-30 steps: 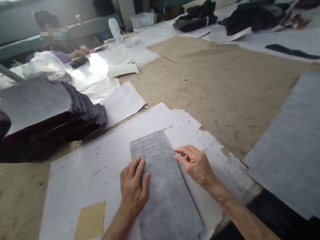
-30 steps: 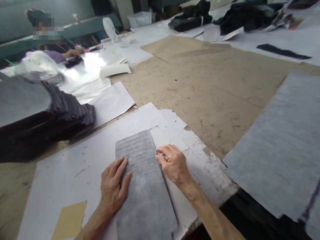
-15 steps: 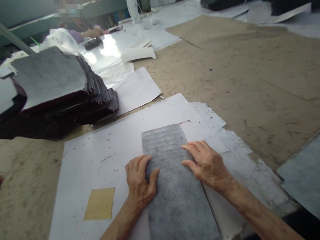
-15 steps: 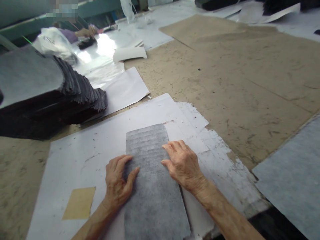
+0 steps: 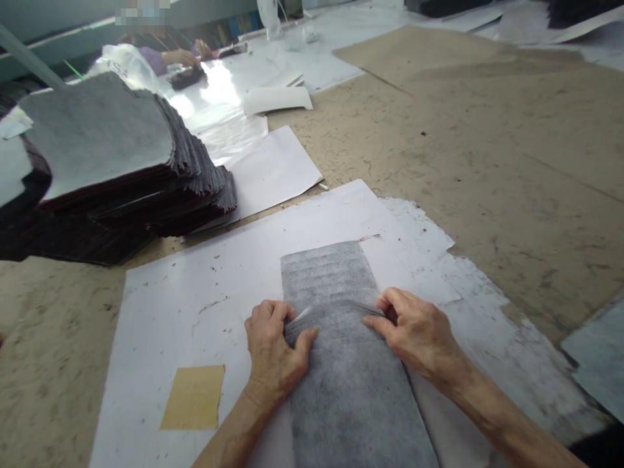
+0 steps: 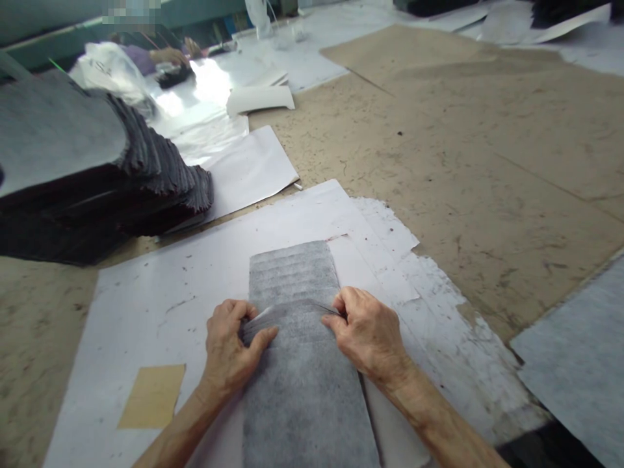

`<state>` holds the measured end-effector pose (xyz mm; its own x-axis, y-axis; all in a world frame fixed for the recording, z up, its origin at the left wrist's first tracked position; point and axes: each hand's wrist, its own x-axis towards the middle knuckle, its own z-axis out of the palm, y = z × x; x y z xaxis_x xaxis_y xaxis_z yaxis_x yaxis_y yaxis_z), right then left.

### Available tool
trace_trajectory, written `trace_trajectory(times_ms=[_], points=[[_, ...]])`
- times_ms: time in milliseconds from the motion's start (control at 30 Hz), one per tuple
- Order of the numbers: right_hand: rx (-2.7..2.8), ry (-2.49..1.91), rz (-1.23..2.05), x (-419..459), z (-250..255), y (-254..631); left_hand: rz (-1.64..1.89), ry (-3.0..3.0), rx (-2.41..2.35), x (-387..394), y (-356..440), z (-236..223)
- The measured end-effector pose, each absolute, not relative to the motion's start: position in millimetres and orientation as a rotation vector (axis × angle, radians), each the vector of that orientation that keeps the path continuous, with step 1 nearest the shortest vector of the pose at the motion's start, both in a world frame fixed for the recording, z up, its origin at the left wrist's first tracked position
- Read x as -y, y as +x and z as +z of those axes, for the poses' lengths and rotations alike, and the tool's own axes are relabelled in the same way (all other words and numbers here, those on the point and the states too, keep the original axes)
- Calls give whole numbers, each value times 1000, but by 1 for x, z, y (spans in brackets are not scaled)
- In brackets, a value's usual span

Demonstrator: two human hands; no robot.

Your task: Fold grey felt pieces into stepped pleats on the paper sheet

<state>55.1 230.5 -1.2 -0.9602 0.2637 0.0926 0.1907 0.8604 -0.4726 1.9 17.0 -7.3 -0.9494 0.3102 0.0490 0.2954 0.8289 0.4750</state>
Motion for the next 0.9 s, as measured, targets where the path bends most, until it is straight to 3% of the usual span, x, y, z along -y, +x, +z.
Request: trace_trajectory(times_ms=[233, 567, 900], points=[[3021, -665, 649, -227, 11, 66, 900, 315, -2857, 1, 19, -2], [2894, -684, 911, -222, 1, 78, 951, 323, -2852, 3, 20, -8], [2644, -131, 414, -216, 8, 92, 1120, 645, -3103, 8, 35, -17]])
